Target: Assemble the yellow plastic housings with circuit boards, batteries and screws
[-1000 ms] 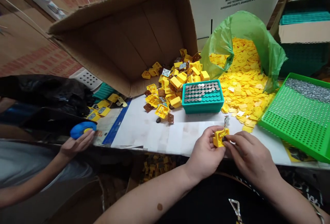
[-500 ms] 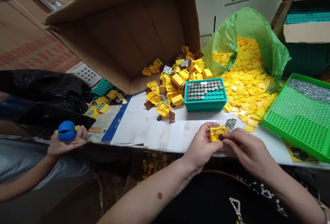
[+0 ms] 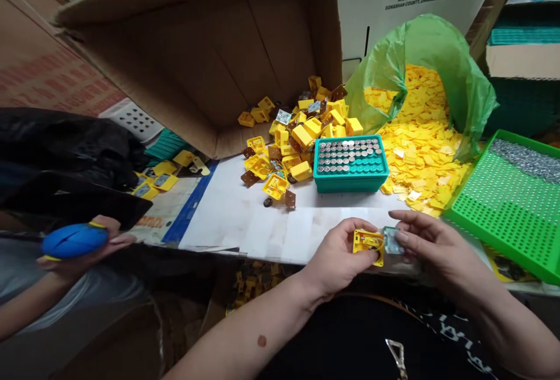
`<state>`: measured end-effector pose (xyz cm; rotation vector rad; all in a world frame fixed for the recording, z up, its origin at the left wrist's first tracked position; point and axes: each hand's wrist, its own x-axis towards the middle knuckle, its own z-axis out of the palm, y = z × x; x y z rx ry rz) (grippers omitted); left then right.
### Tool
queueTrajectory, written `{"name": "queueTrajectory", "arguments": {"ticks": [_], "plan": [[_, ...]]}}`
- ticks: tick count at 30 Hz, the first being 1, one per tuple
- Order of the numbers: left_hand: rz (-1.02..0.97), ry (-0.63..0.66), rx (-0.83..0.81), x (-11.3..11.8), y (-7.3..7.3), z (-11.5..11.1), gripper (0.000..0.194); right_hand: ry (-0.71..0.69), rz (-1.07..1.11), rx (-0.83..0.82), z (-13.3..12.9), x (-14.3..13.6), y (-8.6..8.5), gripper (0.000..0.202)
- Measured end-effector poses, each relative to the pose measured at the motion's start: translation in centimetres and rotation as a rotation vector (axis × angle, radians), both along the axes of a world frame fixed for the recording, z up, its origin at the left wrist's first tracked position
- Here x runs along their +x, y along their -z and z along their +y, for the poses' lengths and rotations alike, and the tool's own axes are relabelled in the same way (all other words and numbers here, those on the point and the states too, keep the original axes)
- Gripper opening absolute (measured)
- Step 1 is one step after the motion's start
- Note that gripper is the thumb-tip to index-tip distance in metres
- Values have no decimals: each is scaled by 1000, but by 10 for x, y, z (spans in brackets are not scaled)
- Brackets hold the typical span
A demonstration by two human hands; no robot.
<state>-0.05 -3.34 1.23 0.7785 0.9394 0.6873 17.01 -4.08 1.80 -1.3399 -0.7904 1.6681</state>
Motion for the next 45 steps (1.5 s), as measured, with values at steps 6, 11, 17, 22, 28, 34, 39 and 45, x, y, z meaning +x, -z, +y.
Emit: {"name": "queueTrajectory", "arguments": {"ticks": [6,11,17,22,28,34,39,45], "plan": [[158,-97,156,8,9,4,30,169,227,-97,-1,-17,-9,35],[41,-151,16,6,4,5,31,154,189,-95,-5,-17,-3,42],[8,-138,11,4,5,6,26,75,-108,179,-9,-12,6,35],[-179,-84,-101,-7,4,9,48,-142,-643,841,-16,-7,7,17],[-219,-72,-225,-9,-1,12,38,-340,-961,1163,-25,-3,17,27],[-138,-74,-213,-6,0,11,33,-248,-912,996,-23,-8,14,29],[-282,46,-191,-12,6,10,45,-180,-985,955,-18,-16,8,23],[-270,38,-159,-10,10,10,45,-276,-1008,935,-19,-16,5,24]]}}
